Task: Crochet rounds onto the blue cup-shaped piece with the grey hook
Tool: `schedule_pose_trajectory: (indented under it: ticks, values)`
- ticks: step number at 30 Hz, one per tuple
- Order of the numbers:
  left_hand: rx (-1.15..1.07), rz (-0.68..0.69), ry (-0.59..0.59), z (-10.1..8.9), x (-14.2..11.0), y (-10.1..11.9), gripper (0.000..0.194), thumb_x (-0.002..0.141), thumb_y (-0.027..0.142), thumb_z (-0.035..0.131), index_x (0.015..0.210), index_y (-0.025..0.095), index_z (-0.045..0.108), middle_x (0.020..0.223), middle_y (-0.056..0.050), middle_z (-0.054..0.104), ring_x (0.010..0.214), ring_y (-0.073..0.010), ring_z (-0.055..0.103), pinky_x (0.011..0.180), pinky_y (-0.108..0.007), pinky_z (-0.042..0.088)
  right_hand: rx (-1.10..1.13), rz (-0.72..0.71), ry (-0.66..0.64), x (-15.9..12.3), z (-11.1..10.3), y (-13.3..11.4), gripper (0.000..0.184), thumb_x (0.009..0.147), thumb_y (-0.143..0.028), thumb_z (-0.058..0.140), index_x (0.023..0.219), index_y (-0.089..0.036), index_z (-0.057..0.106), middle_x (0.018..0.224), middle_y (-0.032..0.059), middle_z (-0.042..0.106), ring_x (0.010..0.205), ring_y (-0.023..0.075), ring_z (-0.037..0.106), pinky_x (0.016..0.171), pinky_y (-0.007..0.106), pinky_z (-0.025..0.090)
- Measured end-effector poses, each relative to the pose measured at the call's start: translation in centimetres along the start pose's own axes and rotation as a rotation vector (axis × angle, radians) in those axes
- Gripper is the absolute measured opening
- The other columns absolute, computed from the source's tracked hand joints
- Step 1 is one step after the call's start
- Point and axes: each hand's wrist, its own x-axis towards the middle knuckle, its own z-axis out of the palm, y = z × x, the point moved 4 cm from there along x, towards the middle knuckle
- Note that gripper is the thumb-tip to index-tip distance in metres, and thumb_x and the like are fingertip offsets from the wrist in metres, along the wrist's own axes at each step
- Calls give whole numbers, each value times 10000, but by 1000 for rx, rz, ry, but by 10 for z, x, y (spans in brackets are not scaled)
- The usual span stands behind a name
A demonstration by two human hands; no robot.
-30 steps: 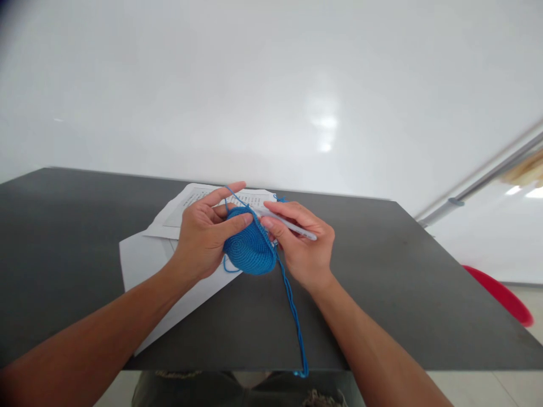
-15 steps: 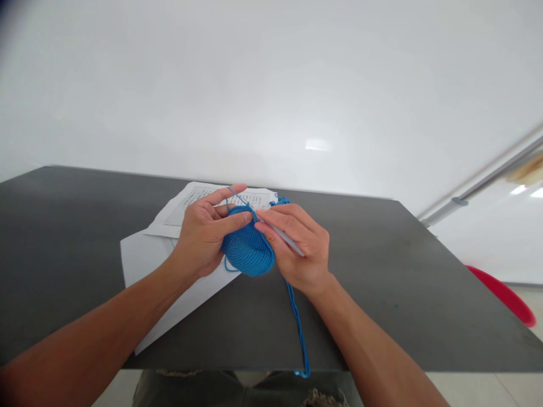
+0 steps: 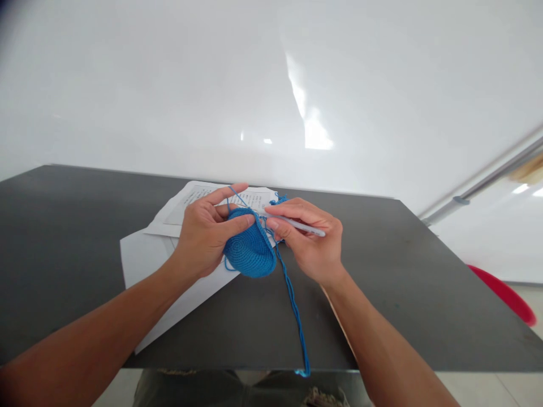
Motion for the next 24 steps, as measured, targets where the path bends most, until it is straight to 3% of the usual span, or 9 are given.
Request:
schedule_pose_trajectory:
  ticks: [9,16,24]
  values:
    - [83,35,31,-4,-1,-2,708,696,214,875,1378,163,690,728,-2,736,485,-116,574,483,-242,498,-3,-24,-30,3,-7,1,82,870,-218,840,944,-234,872,789,44,750,608,134,651,493,260,505]
    - [80,55,35,-4,0,-4,683,712,218,868,1372,172,697,746,-13,743,519,-133,604,509,-257,522,-42,-90,-84,3,-13,-3,158,882,-157,822,984,-267,874,823,39,763,589,119,639,481,257,487]
    - [157,96,66,-5,-1,2,673,725,228,846,1377,166,694,763,-24,754,535,-135,600,515,-254,518,-111,-116,-28,3,-11,-8,131,869,-146,825,946,-242,871,800,39,772,593,128,649,493,264,505]
